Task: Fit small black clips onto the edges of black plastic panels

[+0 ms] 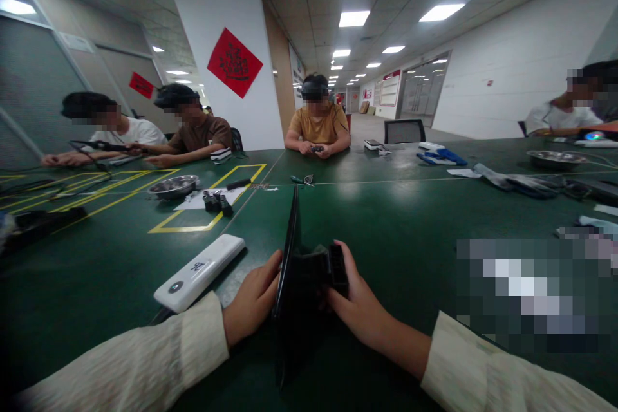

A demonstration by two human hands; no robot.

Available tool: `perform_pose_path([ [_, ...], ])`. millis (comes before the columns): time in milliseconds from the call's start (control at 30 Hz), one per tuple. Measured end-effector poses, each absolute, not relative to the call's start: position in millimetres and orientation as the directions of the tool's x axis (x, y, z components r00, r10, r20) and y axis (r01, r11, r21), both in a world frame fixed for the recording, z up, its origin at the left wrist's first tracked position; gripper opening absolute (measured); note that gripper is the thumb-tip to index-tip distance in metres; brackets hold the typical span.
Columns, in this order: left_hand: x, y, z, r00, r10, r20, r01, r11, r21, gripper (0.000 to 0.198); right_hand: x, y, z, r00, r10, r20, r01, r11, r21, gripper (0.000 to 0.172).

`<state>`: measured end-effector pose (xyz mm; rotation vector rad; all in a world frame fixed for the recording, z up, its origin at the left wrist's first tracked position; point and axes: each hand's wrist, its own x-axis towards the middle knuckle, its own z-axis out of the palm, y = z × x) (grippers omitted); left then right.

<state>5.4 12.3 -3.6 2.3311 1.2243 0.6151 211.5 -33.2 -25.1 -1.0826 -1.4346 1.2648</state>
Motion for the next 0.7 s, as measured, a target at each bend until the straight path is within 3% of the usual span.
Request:
perform_pose_path([
  [700,5.8,13.9,1.2,0.532,0.832,0.156,0.632,-0.513,0.581,0.040,211.6,-31.6,-25.1,-0.203,0.974,0.098,0.060,0.113,-0.992,0.088],
])
